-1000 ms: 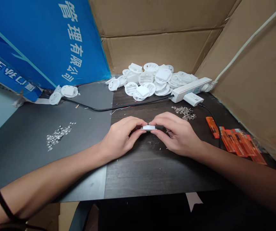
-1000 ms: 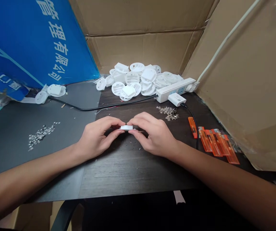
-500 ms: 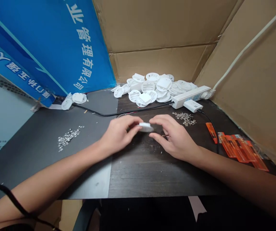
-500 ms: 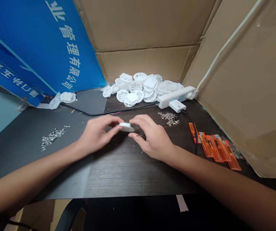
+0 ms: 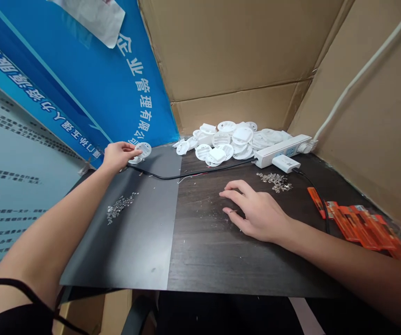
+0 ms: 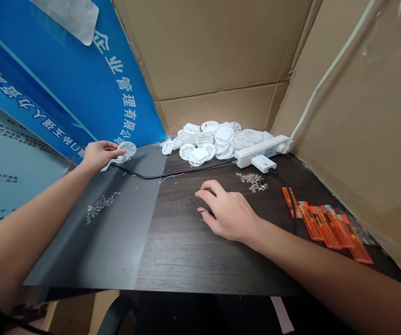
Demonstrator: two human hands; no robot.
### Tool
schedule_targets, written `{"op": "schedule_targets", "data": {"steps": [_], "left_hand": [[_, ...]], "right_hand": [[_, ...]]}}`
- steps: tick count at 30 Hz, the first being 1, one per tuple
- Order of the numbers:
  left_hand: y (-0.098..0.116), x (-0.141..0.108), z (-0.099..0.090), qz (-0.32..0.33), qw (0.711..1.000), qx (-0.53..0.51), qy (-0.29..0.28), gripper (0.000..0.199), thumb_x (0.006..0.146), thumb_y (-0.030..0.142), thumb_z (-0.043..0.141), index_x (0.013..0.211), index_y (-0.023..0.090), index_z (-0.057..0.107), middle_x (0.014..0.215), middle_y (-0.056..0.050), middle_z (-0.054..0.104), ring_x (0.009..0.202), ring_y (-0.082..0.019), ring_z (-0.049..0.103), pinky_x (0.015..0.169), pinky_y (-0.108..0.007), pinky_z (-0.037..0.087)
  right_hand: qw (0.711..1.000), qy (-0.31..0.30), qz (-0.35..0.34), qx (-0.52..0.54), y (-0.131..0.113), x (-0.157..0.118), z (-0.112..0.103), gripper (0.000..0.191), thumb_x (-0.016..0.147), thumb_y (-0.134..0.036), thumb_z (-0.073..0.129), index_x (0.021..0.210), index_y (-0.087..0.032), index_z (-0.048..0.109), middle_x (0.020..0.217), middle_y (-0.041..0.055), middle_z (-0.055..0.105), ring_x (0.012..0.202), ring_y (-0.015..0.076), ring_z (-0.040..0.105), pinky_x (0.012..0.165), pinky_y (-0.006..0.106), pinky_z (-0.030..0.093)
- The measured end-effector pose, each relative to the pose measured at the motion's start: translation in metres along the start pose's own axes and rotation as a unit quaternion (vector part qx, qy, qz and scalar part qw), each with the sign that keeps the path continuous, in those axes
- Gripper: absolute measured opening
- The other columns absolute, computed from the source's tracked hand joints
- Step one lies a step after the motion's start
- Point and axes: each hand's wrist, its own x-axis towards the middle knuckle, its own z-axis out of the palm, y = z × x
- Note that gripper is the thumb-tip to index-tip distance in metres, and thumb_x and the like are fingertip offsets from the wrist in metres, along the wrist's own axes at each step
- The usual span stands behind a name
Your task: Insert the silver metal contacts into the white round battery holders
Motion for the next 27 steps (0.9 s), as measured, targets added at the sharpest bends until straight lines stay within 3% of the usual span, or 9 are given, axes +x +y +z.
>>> {"op": "schedule_targets", "data": {"steps": [5,10,15,19,22,24,27], "left_hand": [[0.002,0.018,0.013,0.003,0.995,0.098,-0.01,0.033,0.07,0.042,0.083,0.087,0.016,0.071,0.083,-0.006,0.074,0.071,-0.017,0.065,0.062,-0.026,0.046],[0.0,0.038,0.012,0.015,0.989,0.149,-0.004,0.028,0.072,0.041,0.082,0.079,0.016,0.072,0.075,-0.008,0.071,0.069,-0.02,0.062,0.067,-0.031,0.046],[-0.003,0.043,0.014,0.045,0.982,0.184,0.005,0.024,0.077,0.038,0.078,0.073,0.016,0.071,0.076,-0.009,0.071,0.077,-0.021,0.062,0.079,-0.033,0.047],[-0.005,0.043,0.02,0.039,0.98,0.195,-0.003,0.03,0.083,0.042,0.073,0.073,0.015,0.07,0.072,-0.009,0.07,0.071,-0.02,0.062,0.077,-0.033,0.048],[-0.004,0.046,0.019,0.044,0.976,0.213,0.014,0.035,0.08,0.048,0.074,0.071,0.015,0.067,0.073,-0.012,0.069,0.078,-0.024,0.064,0.08,-0.036,0.048],[0.0,0.047,0.016,0.055,0.972,0.227,0.031,0.04,0.079,0.053,0.074,0.074,0.014,0.064,0.077,-0.015,0.069,0.086,-0.029,0.064,0.082,-0.039,0.048],[0.017,0.042,0.021,0.112,0.965,0.235,0.042,0.04,0.087,0.049,0.062,0.093,0.01,0.065,0.101,-0.022,0.07,0.1,-0.034,0.064,0.088,-0.044,0.048]], "right_hand": [[1.0,-0.012,-0.006,-0.009,0.0,0.0,0.0,0.028,0.098,-0.028,0.056,0.123,-0.017,0.063,0.127,0.0047,0.058,0.058,0.0074,0.052,0.056,0.03,0.044],[1.0,-0.022,-0.003,-0.018,0.001,-0.001,0.002,0.029,0.099,-0.03,0.052,0.123,-0.018,0.064,0.128,0.0058,0.059,0.072,0.0131,0.063,0.058,0.03,0.045],[0.999,-0.035,-0.003,-0.013,0.001,0.0,0.0,0.029,0.1,-0.03,0.05,0.123,-0.018,0.065,0.127,0.0069,0.06,0.071,0.0124,0.062,0.059,0.029,0.044],[0.999,-0.041,-0.004,-0.009,0.0,0.0,0.0,0.023,0.099,-0.028,0.051,0.112,-0.017,0.066,0.124,0.0068,0.06,0.07,0.0122,0.06,0.061,0.029,0.045],[0.999,-0.043,-0.003,-0.005,0.0,0.001,0.0,0.022,0.099,-0.027,0.05,0.112,-0.017,0.066,0.124,0.0066,0.06,0.071,0.0124,0.06,0.061,0.03,0.044],[0.999,-0.046,0.0,-0.004,-0.001,0.001,0.0,0.023,0.099,-0.027,0.05,0.113,-0.017,0.066,0.124,0.0062,0.059,0.07,0.0123,0.059,0.06,0.029,0.044],[0.999,-0.049,0.007,-0.003,-0.001,0.002,-0.001,0.023,0.099,-0.028,0.05,0.114,-0.018,0.065,0.125,0.0057,0.059,0.068,0.0118,0.057,0.06,0.029,0.043]]}}
